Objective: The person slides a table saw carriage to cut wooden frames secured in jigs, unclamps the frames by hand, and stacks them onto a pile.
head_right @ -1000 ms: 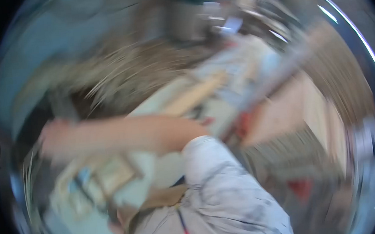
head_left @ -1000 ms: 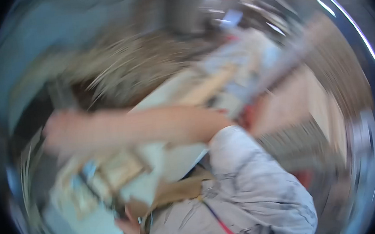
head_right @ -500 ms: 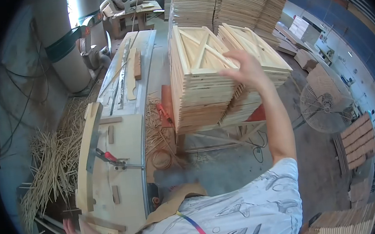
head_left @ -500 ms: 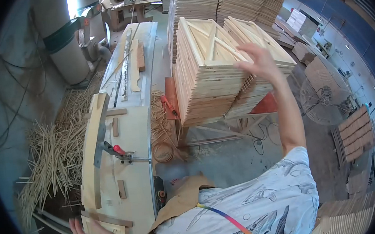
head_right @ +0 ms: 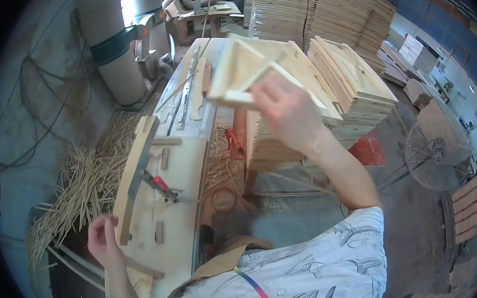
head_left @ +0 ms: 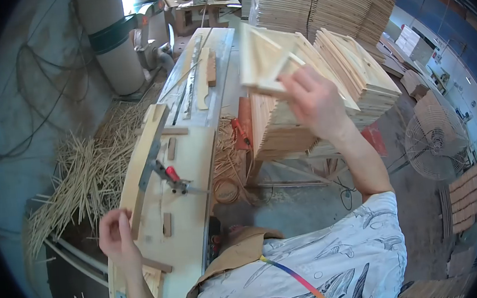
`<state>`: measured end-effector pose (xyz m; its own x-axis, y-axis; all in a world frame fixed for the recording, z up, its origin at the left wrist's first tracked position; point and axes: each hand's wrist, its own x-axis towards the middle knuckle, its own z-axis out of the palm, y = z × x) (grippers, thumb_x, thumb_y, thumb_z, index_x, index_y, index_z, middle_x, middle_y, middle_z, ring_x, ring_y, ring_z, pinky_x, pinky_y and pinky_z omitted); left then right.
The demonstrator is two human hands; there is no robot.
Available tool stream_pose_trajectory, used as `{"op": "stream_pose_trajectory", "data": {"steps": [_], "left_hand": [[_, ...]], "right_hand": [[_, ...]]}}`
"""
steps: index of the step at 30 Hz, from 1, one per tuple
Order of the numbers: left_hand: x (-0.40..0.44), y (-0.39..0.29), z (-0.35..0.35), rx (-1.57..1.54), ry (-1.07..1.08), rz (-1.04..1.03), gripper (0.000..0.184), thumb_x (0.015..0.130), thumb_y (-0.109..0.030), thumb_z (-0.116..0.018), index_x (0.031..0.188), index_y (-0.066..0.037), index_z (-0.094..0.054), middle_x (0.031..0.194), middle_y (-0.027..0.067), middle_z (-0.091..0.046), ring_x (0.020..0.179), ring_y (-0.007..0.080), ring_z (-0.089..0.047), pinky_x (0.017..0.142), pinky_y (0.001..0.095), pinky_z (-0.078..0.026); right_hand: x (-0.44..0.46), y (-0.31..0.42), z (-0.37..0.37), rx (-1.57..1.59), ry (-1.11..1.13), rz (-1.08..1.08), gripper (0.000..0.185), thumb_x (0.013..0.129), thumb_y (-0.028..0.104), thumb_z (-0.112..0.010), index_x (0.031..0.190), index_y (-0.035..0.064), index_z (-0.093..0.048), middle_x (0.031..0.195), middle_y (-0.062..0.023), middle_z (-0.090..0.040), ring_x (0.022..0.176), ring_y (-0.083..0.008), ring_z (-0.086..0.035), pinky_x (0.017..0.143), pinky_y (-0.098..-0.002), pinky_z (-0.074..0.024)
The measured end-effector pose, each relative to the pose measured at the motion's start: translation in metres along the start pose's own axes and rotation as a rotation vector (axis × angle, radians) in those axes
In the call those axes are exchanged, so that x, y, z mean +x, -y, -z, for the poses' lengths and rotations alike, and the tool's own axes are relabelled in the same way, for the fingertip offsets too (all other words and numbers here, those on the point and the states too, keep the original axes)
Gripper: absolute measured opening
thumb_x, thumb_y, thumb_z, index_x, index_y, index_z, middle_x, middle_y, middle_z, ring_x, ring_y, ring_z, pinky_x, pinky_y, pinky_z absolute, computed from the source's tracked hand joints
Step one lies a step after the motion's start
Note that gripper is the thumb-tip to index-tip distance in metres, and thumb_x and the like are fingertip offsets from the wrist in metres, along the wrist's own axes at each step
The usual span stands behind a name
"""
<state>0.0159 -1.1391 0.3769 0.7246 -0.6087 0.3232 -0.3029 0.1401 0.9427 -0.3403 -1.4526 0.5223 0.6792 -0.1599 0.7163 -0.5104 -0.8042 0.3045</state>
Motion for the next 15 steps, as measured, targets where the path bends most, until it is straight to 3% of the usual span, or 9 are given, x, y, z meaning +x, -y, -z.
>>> {"op": "stream_pose_trajectory", "data": {"steps": [2,4,6,8,9,10,12,13,15], "left_hand": [[0.001,-0.02,0.057,-0.038,0.109,0.0,0.031,0.109,-0.025,-0.06,0.123,0.003,-0.064,0.122,0.0152,-0.067,0.111,0.0262,-0.068,0.1,0.0396,-0.054],[0.012,-0.051,0.109,-0.595,0.208,0.125,0.052,0.112,-0.041,-0.053,0.139,0.003,-0.056,0.128,0.017,-0.067,0.114,0.0279,-0.069,0.098,0.0415,-0.057],[0.045,-0.048,0.169,-0.894,0.398,0.24,0.062,0.113,-0.044,-0.049,0.15,0.004,-0.046,0.137,0.0194,-0.065,0.12,0.0316,-0.068,0.099,0.0446,-0.059],[0.052,-0.015,0.201,-0.944,0.115,0.27,0.059,0.113,-0.039,-0.048,0.152,0.005,-0.045,0.143,0.0209,-0.062,0.125,0.0334,-0.067,0.104,0.0448,-0.058],[0.054,0.023,0.224,-1.072,0.174,0.352,0.051,0.111,-0.029,-0.054,0.149,0.005,-0.05,0.141,0.0203,-0.065,0.123,0.0322,-0.068,0.105,0.0444,-0.057],[0.051,0.054,0.258,-1.039,0.102,0.338,0.051,0.111,-0.029,-0.054,0.149,0.005,-0.05,0.141,0.0203,-0.065,0.123,0.0322,-0.068,0.105,0.0444,-0.057],[0.056,0.1,0.327,-0.71,-0.252,0.223,0.047,0.11,-0.021,-0.054,0.151,0.002,-0.049,0.14,0.0203,-0.065,0.125,0.0336,-0.067,0.109,0.0481,-0.055],[0.065,0.106,0.356,-0.63,-0.34,0.181,0.045,0.106,-0.015,-0.061,0.146,0.005,-0.054,0.137,0.0183,-0.068,0.122,0.0306,-0.069,0.107,0.045,-0.056],[0.101,0.103,0.394,-0.316,-0.5,0.112,0.044,0.104,-0.02,-0.069,0.14,0.005,-0.06,0.13,0.0135,-0.072,0.114,0.0226,-0.071,0.098,0.0361,-0.057]], "right_hand": [[0.018,0.103,0.028,0.005,-0.085,0.213,0.022,0.08,0.008,-0.07,0.101,0.0024,-0.068,0.087,-0.0052,-0.056,0.082,-0.0227,-0.062,0.067,-0.0341,-0.0511],[0.048,0.213,0.052,0.06,-0.149,0.415,0.026,0.079,0.012,-0.069,0.103,0.003,-0.069,0.085,-0.0032,-0.053,0.082,-0.0182,-0.061,0.067,-0.0318,-0.0494],[0.074,0.313,0.033,0.263,-0.27,0.57,0.033,0.077,0.016,-0.067,0.106,0.0023,-0.07,0.087,-0.0032,-0.054,0.084,-0.0177,-0.06,0.07,-0.0313,-0.0495],[0.072,0.41,-0.05,0.384,-0.321,0.647,0.036,0.075,0.017,-0.067,0.108,0.0027,-0.071,0.091,-0.004,-0.057,0.087,-0.0189,-0.061,0.072,-0.0314,-0.0501],[0.068,0.444,-0.088,0.467,-0.366,0.712,0.039,0.074,0.018,-0.066,0.11,0.0031,-0.071,0.095,-0.0048,-0.059,0.089,-0.02,-0.062,0.074,-0.0316,-0.0506],[0.07,0.467,-0.109,0.535,-0.398,0.732,0.039,0.074,0.018,-0.066,0.11,0.0031,-0.071,0.095,-0.0048,-0.059,0.089,-0.02,-0.062,0.074,-0.0316,-0.0506],[0.084,0.485,-0.135,0.706,-0.425,0.64,0.034,0.077,0.019,-0.072,0.108,0.0041,-0.072,0.101,-0.007,-0.064,0.093,-0.0231,-0.064,0.079,-0.0336,-0.0523],[0.089,0.485,-0.155,0.75,-0.336,0.501,0.035,0.078,0.021,-0.077,0.109,0.0038,-0.073,0.102,-0.0084,-0.065,0.095,-0.0246,-0.065,0.08,-0.0354,-0.0529],[0.088,0.467,-0.219,0.772,-0.119,0.231,0.043,0.077,0.025,-0.09,0.109,0.0013,-0.073,0.103,-0.0126,-0.066,0.094,-0.0295,-0.065,0.082,-0.0409,-0.0538]]}}
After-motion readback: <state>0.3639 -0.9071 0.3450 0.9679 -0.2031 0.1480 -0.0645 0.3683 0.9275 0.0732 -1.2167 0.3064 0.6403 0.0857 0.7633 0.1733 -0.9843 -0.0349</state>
